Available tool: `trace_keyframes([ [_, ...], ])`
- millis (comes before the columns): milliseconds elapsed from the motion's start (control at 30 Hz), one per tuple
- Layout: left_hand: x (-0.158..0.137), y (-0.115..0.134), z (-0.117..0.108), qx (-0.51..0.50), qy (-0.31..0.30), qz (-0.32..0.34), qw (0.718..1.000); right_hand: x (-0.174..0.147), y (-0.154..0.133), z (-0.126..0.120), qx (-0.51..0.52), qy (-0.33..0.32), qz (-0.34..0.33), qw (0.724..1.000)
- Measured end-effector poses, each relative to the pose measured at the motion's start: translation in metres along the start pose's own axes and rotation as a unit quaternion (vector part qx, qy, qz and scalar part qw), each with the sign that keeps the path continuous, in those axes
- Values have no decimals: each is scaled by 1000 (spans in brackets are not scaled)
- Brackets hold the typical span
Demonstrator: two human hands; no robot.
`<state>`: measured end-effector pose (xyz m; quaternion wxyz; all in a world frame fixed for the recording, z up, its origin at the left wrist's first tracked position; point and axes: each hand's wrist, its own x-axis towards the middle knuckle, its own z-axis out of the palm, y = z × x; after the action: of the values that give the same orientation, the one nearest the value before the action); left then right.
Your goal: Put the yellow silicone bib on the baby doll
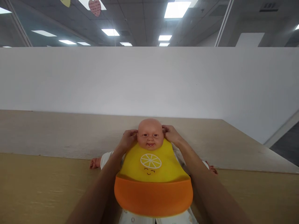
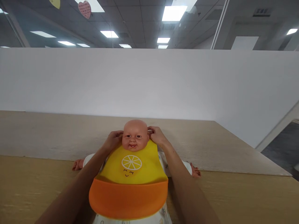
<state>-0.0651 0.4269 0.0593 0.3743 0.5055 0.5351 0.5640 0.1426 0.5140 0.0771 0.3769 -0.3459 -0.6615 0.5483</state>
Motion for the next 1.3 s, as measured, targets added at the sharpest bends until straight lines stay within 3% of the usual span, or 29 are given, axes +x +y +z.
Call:
trace_keyframes([
  [200,0,-1,0,-24,-22,-6,999,9,4,-4,-141,61,-40,987],
  [400,-1,6,0,-20,-11,-17,1000,3,-5,0,-290,104,-15,951],
  [900,3,7,3,-52,45,-80,994,3,7,4,-280,116,25,952],
  [1300,4,-11,3,113,56,-42,991,8,30,4,-347,106,55,930],
])
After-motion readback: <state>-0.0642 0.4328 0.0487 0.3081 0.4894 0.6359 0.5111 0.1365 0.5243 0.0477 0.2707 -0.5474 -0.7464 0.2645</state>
